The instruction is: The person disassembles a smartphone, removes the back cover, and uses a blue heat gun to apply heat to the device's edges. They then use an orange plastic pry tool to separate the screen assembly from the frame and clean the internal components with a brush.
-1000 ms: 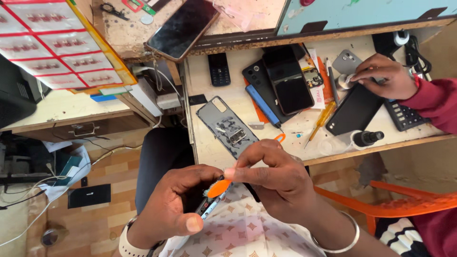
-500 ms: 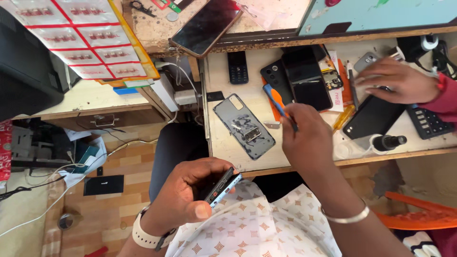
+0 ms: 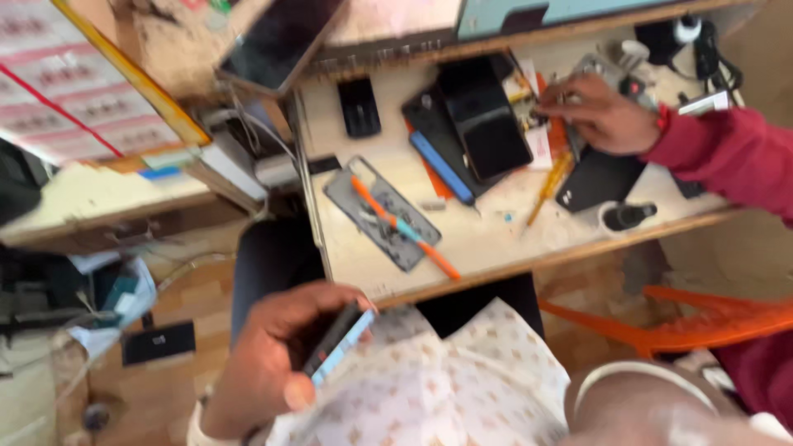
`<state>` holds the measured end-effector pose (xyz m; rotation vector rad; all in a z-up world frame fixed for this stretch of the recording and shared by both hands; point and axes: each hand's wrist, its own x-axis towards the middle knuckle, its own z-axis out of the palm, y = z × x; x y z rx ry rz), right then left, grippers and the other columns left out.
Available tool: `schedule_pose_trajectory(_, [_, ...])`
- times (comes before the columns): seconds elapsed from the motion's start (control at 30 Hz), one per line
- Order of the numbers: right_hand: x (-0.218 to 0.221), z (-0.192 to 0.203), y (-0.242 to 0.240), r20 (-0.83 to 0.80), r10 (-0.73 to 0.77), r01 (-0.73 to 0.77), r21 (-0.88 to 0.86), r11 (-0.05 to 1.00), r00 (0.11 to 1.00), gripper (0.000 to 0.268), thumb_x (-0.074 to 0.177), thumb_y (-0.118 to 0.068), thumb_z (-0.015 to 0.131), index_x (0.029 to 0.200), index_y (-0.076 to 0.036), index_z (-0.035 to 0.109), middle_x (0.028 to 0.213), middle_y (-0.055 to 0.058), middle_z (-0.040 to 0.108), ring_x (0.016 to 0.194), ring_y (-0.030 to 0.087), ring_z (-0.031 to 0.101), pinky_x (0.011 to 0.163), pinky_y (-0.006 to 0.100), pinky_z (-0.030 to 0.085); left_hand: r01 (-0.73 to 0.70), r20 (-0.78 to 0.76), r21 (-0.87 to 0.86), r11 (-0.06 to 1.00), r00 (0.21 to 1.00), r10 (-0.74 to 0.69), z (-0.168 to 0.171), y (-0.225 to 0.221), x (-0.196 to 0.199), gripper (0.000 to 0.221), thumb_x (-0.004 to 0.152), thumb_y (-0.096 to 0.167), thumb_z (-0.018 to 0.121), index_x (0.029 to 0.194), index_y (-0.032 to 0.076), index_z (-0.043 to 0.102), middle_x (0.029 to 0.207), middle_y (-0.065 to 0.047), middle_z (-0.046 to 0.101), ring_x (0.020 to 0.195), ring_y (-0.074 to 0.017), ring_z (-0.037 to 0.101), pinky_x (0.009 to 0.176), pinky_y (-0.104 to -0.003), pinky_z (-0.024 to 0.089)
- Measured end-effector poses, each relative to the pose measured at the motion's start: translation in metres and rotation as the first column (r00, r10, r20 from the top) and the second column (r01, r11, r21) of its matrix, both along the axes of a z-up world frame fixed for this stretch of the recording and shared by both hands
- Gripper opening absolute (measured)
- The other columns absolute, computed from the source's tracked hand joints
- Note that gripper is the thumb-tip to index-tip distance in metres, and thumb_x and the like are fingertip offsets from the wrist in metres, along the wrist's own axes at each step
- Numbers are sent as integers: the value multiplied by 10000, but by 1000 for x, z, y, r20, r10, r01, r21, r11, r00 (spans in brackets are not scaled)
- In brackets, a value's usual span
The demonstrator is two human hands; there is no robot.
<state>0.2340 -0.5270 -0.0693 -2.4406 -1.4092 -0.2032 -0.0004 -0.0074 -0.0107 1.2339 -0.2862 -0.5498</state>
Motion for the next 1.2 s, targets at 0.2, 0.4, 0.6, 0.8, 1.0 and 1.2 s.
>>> schedule_pose_trajectory(0.2, [-5, -9, -1, -47, -40, 42, 26, 999, 998, 579, 813, 157, 579, 1337, -88, 618, 1352, 104, 587, 1243, 305, 535, 1060, 446, 415, 23, -34, 50, 998, 999, -22, -4, 4, 0, 1129, 574, 839, 812, 1185, -102, 688, 1049, -118, 685, 946, -176, 656, 864, -319, 517])
schedule_pose_trajectory(0.4, [-2, -8, 1, -94, -23, 31, 82, 996, 995, 557, 825, 157, 563, 1330, -71, 613, 1350, 113, 583, 1262, 319, 547, 1039, 433, 452, 35, 114, 104, 994, 992, -47, -5, 3, 8, 1104, 608, 891, 747, 1162, -63, 704, 1085, -86, 710, 1010, -162, 687, 939, -308, 524])
schedule_pose_trajectory(0.6, [-144, 81, 118, -306, -430, 527, 531, 663, 849, 285, 841, 51, 672, 1110, -42, 667, 1113, 95, 630, 1002, 235, 569, 848, 349, 476, 5, 116, 60, 998, 993, -12, -2, 8, 9, 1061, 658, 839, 785, 1199, -69, 687, 1135, -103, 702, 1054, -177, 680, 964, -323, 541])
schedule_pose_trajectory(0.8, [-233, 119, 289, -567, -313, 592, 413, 692, 762, 204, 841, -66, 760, 1039, -20, 738, 974, 82, 715, 892, 165, 702, 761, 302, 539, -26, 132, 34, 999, 991, 22, 0, 11, 2, 1020, 691, 819, 785, 1206, -59, 710, 1127, -82, 700, 1016, -143, 665, 926, -297, 536])
schedule_pose_trajectory(1.0, [-240, 113, 290, -468, -247, 466, 442, 766, 849, 270, 820, -94, 772, 1087, -100, 730, 1051, 64, 711, 949, 182, 727, 780, 287, 584, 8, 71, -8, 1000, 997, -7, 3, 4, 4, 1010, 671, 787, 825, 1199, -65, 700, 1089, -79, 682, 964, -132, 639, 857, -285, 524])
schedule_pose_trajectory(1.2, [-242, 106, 289, -417, -169, 368, 462, 807, 893, 366, 774, -137, 839, 1092, -84, 665, 1079, 69, 673, 981, 212, 691, 822, 321, 573, 10, 93, 16, 1000, 996, -12, 5, -1, 2, 964, 681, 763, 820, 1183, -52, 710, 1089, -58, 691, 964, -113, 655, 852, -265, 536])
